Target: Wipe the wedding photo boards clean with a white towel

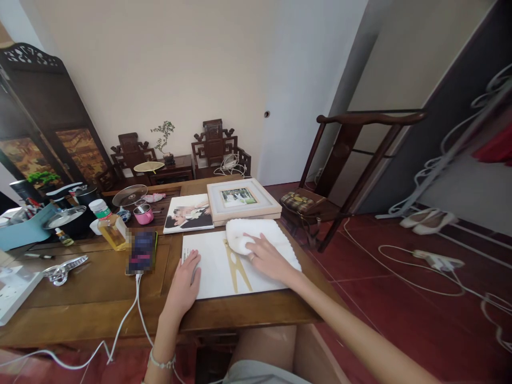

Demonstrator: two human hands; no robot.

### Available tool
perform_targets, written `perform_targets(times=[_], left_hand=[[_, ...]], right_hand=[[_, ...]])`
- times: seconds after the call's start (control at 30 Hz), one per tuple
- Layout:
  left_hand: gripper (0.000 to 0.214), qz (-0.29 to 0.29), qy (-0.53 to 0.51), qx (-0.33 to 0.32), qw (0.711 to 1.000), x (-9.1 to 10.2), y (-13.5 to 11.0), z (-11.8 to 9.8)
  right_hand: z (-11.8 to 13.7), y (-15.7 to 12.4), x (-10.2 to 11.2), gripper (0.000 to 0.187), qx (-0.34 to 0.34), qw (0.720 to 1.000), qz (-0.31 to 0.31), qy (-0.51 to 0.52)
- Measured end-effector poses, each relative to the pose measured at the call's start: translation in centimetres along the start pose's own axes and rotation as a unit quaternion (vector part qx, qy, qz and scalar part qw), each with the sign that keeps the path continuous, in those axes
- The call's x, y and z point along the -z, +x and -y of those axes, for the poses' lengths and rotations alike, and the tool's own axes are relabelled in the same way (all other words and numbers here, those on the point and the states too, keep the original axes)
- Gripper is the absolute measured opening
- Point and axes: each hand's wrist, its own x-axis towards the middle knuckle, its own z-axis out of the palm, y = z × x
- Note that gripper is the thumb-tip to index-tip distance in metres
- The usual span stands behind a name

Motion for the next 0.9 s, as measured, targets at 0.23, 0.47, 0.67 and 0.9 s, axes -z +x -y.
perform_targets(times=[0.23,0.47,0.67,0.9], left_hand=[[0.039,0.009,0.008,0.002,1.0,0.1,0.0,-0.2],[0.039,0.01,0.009,0.005,1.0,0.1,0.0,-0.2],[0.039,0.01,0.013,0.005,1.0,0.1,0.0,-0.1],[0.039,0.006,0.011,-0.001,1.0,-0.1,0.0,0.1]], right_hand=[[4.2,-6.7,-0.4,0.025,0.128,0.991,0.021,0.002],[4.5,-7.1,0.3,0.024,0.167,0.984,0.059,-0.002],[3.7,-1.3,-0.3,0.025,0.127,0.991,0.051,-0.001],[4.3,1.4,-1.3,0.029,0.108,0.992,0.047,-0.052]])
